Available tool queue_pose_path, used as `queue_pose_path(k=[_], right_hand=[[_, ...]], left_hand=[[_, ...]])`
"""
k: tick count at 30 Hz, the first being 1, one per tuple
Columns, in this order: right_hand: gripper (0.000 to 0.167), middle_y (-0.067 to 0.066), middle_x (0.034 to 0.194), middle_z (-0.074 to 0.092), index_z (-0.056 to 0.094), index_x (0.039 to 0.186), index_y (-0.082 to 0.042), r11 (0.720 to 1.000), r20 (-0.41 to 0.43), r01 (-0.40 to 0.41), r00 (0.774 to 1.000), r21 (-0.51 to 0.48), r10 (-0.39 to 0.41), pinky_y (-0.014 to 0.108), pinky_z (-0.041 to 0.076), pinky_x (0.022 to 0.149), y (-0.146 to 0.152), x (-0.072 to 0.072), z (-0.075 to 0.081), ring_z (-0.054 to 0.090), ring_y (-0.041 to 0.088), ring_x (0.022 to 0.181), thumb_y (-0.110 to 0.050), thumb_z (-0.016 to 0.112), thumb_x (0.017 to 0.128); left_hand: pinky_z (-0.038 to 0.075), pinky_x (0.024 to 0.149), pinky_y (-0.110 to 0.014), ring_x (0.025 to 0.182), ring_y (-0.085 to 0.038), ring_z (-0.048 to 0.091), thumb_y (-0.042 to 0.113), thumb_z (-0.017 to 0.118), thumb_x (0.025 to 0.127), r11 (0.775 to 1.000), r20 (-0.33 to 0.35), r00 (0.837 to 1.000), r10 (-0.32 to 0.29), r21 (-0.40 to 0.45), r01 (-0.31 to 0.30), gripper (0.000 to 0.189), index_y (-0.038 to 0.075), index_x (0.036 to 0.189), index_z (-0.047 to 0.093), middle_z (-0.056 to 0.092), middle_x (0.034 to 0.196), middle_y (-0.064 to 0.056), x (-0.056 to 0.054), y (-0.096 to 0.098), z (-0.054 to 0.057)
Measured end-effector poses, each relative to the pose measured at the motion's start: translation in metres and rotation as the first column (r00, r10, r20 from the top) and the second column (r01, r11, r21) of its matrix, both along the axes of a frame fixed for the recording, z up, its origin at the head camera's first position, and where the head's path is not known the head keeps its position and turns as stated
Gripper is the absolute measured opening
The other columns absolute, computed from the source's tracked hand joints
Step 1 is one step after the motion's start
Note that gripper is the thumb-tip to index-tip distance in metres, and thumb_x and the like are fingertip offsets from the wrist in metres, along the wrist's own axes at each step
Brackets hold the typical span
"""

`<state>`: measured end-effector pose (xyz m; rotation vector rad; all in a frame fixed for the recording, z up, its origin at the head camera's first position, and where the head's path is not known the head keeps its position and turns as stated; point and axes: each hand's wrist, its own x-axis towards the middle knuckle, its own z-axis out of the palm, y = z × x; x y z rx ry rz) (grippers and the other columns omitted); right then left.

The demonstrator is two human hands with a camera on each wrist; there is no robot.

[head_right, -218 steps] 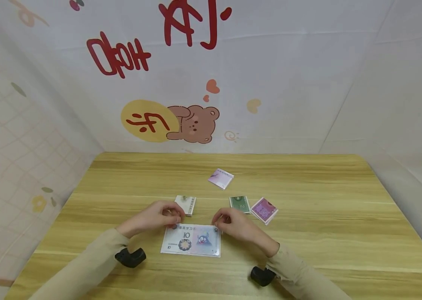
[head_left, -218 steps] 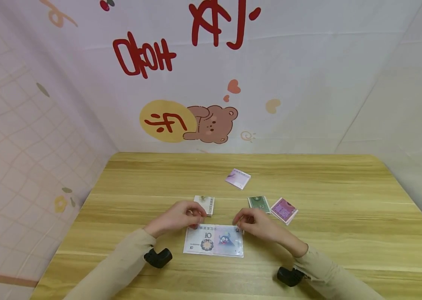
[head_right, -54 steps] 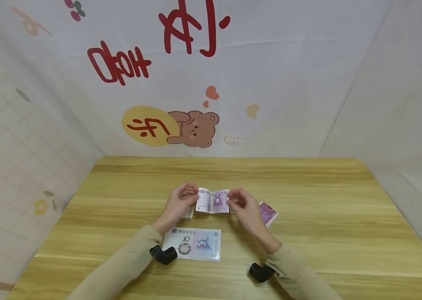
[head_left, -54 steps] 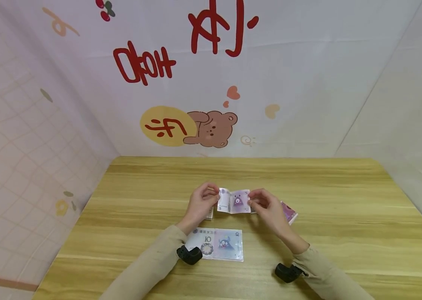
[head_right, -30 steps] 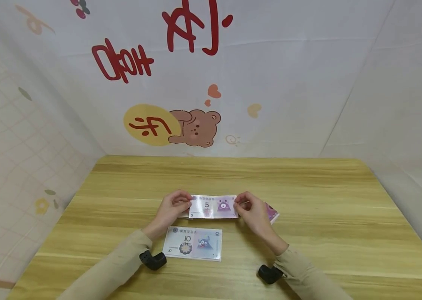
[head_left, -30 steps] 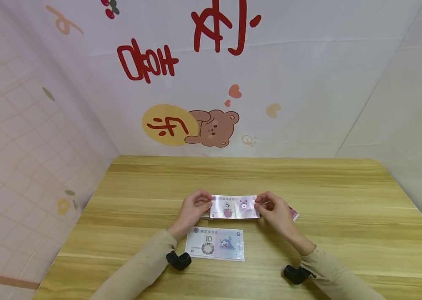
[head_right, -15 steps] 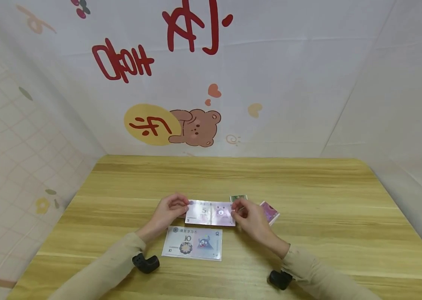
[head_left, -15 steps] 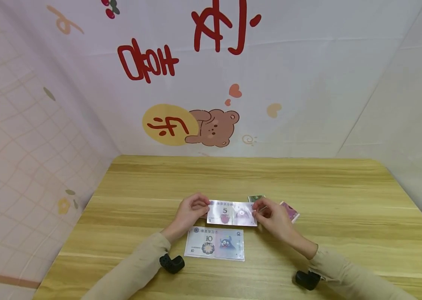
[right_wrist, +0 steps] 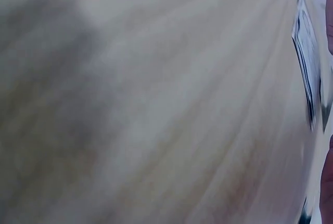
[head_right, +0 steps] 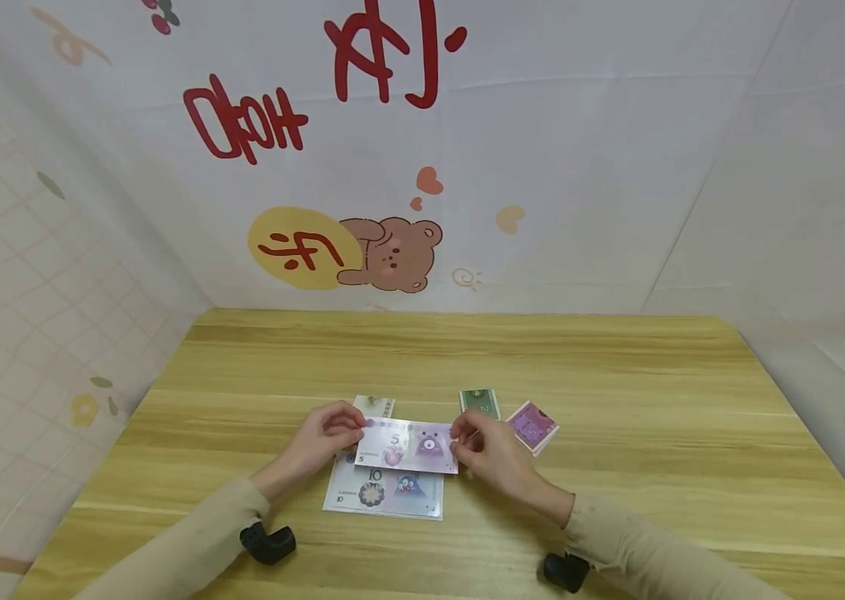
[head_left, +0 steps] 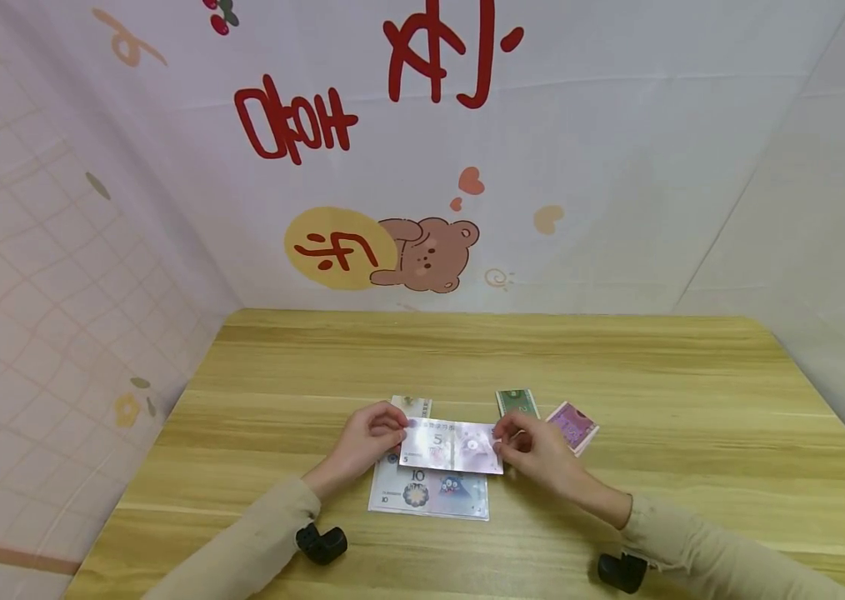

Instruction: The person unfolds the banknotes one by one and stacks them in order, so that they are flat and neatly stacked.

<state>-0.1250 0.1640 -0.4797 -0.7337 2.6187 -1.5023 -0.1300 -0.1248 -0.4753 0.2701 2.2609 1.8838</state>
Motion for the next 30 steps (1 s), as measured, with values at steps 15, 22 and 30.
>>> queue_pose_path(k=[15, 22, 30], right_hand=[[0.013, -0.002, 0.08, 0.06, 0.062, 0.092, -0.005, 0.992, 0.058, -0.118, 0.992, 0.04, 0.115, 0.025, 0.052, 0.056, -0.018, 0.012, -0.001, 0.057, 0.007, 0.065, 0.004, 0.066, 0.084], [0.013, -0.004, 0.075, 0.059, 0.062, 0.092, -0.006, 0.988, 0.087, -0.139, 0.987, 0.069, 0.133, 0.024, 0.051, 0.055, -0.023, 0.017, -0.001, 0.056, 0.006, 0.062, 0.005, 0.065, 0.084], [0.014, -0.008, 0.073, 0.055, 0.062, 0.089, -0.009, 0.98, 0.047, -0.145, 0.989, 0.136, 0.14, 0.023, 0.048, 0.055, -0.026, 0.017, -0.003, 0.052, 0.003, 0.062, 0.003, 0.066, 0.082]], left_hand=[[0.056, 0.065, -0.031, 0.077, -0.023, 0.064, -0.007, 0.062, 0.088, 0.989, -0.038, 0.992, -0.117, -0.091, 0.113, 0.013, -0.008, 0.101, 0.061, 0.064, 0.094, -0.016, 0.016, -0.027, -0.006], [0.056, 0.064, -0.032, 0.075, -0.02, 0.064, -0.009, 0.063, 0.087, 0.979, -0.056, 0.981, -0.184, -0.099, 0.177, 0.014, -0.008, 0.1, 0.061, 0.063, 0.093, -0.016, 0.02, -0.033, -0.008], [0.056, 0.062, -0.031, 0.073, -0.02, 0.063, -0.013, 0.062, 0.085, 0.974, -0.051, 0.977, -0.209, -0.106, 0.202, 0.013, -0.009, 0.097, 0.061, 0.062, 0.092, -0.021, 0.023, -0.034, -0.01]])
